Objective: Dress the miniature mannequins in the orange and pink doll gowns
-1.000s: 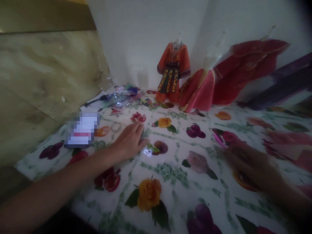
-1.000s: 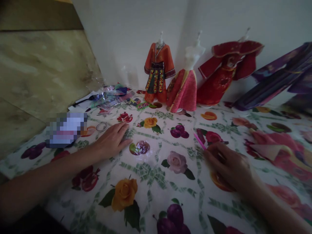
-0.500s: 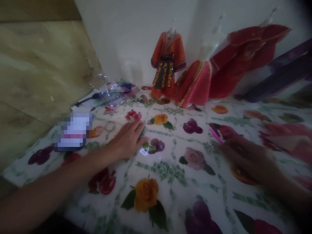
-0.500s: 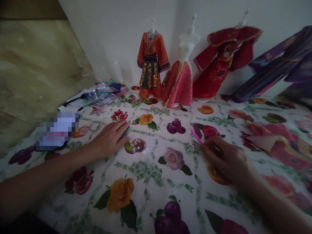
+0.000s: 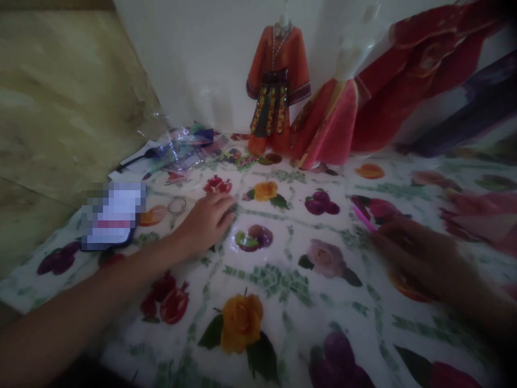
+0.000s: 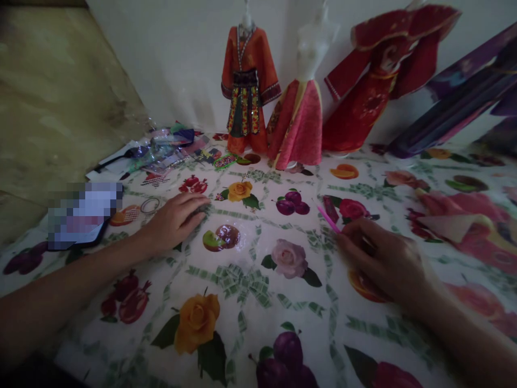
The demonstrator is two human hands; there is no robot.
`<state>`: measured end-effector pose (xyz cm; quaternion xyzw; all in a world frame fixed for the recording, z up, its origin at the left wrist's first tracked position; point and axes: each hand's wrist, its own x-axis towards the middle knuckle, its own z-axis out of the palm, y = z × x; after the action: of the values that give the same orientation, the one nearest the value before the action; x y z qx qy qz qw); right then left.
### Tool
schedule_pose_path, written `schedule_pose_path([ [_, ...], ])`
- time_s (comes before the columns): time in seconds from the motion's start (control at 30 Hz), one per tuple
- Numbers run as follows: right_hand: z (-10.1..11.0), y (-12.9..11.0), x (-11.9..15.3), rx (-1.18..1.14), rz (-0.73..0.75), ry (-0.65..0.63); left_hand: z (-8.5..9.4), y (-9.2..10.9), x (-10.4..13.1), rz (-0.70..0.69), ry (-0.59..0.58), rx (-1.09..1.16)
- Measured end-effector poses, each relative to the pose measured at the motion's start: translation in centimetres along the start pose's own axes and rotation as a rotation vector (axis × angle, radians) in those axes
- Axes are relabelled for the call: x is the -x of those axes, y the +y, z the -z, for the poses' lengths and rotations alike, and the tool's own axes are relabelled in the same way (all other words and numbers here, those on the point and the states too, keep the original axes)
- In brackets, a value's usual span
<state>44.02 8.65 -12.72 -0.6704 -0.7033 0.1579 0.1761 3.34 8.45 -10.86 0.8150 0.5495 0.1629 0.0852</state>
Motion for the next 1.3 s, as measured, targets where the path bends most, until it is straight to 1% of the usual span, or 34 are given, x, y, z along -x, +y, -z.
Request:
schedule_pose_path([
  [0.17, -0.2, 0.6, -0.2, 0.009, 0.049, 0.016, -0.7, 0.4, 0.7, -0.070, -0.018, -0.139],
  [0.3, -0.3, 0.6, -0.3, 0.035, 0.090, 0.035, -1.1, 0.8, 1.1, -0.136, -0.018, -0.221],
  [0.4, -0.1, 0.2, -0.2, 0.050, 0.129, 0.049, -0.9, 1.8, 1.1, -0.150, -0.051, -0.188],
  [0.47, 0.1, -0.1, -0.1, 0.035, 0.158, 0.042, -0.5, 2.7, 0.7, -0.114, -0.064, -0.038],
  [0.5, 0.1, -0.2, -0.1, 0.022, 0.169, 0.033, -0.3, 3.1, 0.3, -0.066, -0.066, 0.080],
  [0.63, 0.3, -0.3, 0.0, -0.014, 0.184, 0.006, 0.2, 4.4, -1.4, 0.233, -0.123, 0.587],
  [0.7, 0.3, -0.3, 0.0, -0.014, 0.192, 0.000, 0.1, 4.8, -2.0, 0.310, -0.166, 0.762],
  [0.8, 0.4, -0.5, 0.1, -0.033, 0.195, 0.007, -0.2, 5.3, -2.7, 0.364, -0.205, 0.915],
  [0.9, 0.5, -0.6, 0.1, -0.037, 0.196, -0.009, -0.4, 5.8, -3.3, 0.404, -0.221, 0.986],
  [1.0, 0.5, -0.4, -0.1, -0.039, 0.236, 0.011, -0.7, 6.1, -4.0, 0.409, -0.233, 0.999],
  [1.1, 0.3, -0.1, -0.3, -0.053, 0.271, 0.033, -0.9, 6.1, -4.4, 0.383, -0.219, 0.947],
  [1.2, 0.3, 0.0, -0.3, -0.058, 0.275, 0.029, -1.0, 6.1, -4.8, 0.339, -0.179, 0.817],
  [1.3, 0.4, -0.2, -0.1, -0.057, 0.267, 0.024, -0.7, 5.8, -5.2, 0.291, -0.132, 0.646],
])
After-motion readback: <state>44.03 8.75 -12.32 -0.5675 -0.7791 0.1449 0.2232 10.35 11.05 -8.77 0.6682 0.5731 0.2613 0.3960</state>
